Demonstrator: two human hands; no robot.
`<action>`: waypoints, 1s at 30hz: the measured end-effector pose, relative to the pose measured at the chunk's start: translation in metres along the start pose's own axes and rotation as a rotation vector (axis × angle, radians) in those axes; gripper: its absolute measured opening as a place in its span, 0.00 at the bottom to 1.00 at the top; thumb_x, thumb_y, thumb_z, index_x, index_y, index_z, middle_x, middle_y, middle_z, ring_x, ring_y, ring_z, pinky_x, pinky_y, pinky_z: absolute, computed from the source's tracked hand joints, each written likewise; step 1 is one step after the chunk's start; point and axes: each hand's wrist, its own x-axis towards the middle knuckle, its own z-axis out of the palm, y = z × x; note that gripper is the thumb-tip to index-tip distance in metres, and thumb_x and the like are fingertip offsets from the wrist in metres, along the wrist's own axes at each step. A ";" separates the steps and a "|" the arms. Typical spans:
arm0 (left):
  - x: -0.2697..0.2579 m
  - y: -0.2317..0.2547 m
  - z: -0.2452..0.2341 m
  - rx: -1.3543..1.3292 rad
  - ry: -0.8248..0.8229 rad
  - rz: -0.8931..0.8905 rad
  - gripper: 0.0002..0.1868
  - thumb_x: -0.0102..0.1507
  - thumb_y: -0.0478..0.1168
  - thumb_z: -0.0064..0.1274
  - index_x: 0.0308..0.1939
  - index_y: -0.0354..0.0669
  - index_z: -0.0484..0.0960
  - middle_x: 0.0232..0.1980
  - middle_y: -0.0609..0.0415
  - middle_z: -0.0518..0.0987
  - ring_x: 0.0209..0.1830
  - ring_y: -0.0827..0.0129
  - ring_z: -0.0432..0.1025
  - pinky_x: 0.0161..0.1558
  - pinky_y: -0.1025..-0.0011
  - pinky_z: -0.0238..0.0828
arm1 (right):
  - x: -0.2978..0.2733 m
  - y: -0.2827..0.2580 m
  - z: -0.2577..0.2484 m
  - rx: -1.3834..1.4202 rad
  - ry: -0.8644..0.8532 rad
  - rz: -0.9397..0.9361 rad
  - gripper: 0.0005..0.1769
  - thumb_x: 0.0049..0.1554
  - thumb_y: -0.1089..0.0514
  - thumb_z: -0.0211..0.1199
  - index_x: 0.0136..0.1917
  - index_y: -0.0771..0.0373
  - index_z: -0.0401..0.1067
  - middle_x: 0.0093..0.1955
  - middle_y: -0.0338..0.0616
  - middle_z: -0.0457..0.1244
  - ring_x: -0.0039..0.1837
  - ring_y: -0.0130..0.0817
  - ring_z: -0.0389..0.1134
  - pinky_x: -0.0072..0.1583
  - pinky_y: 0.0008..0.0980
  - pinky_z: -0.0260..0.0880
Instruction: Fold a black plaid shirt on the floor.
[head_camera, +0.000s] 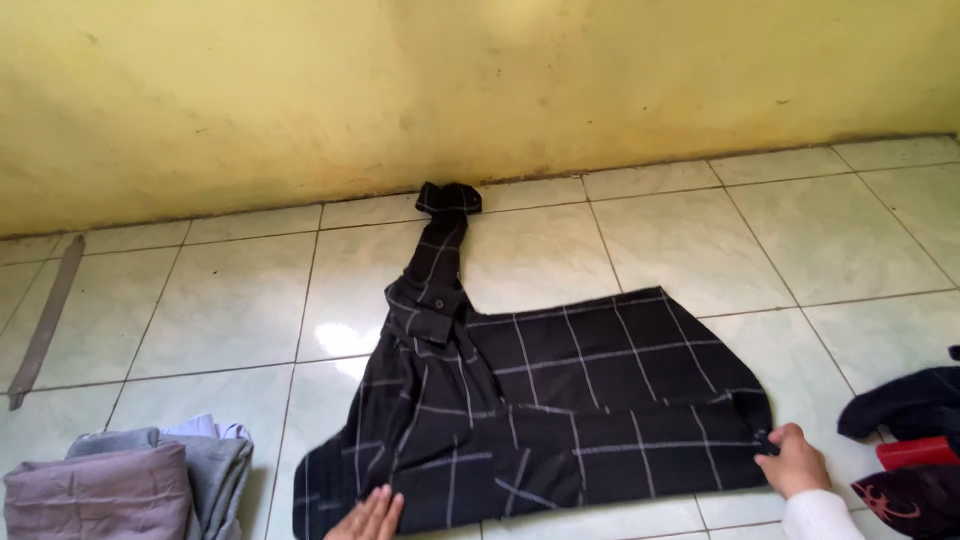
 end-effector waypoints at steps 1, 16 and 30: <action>0.003 0.008 -0.003 0.000 -0.007 -0.006 0.24 0.65 0.31 0.41 0.65 0.39 0.77 0.62 0.38 0.78 0.64 0.56 0.74 0.63 0.66 0.65 | -0.018 -0.027 -0.019 -0.005 -0.006 -0.005 0.30 0.45 0.59 0.78 0.59 0.61 0.70 0.56 0.57 0.71 0.60 0.54 0.73 0.62 0.45 0.72; 0.172 -0.019 -0.089 -0.641 -0.353 -0.321 0.41 0.64 0.62 0.50 0.79 0.56 0.62 0.82 0.40 0.52 0.81 0.43 0.43 0.73 0.44 0.34 | -0.128 -0.527 0.070 0.340 -0.023 -0.774 0.31 0.56 0.40 0.68 0.64 0.61 0.70 0.59 0.49 0.67 0.64 0.50 0.64 0.63 0.46 0.66; 0.164 -0.023 -0.080 -0.628 -0.304 -0.304 0.43 0.60 0.63 0.54 0.78 0.60 0.65 0.82 0.40 0.52 0.81 0.44 0.44 0.74 0.44 0.34 | -0.091 -0.595 0.024 0.867 0.228 -0.811 0.12 0.64 0.54 0.62 0.46 0.65 0.68 0.41 0.49 0.64 0.43 0.48 0.66 0.46 0.35 0.66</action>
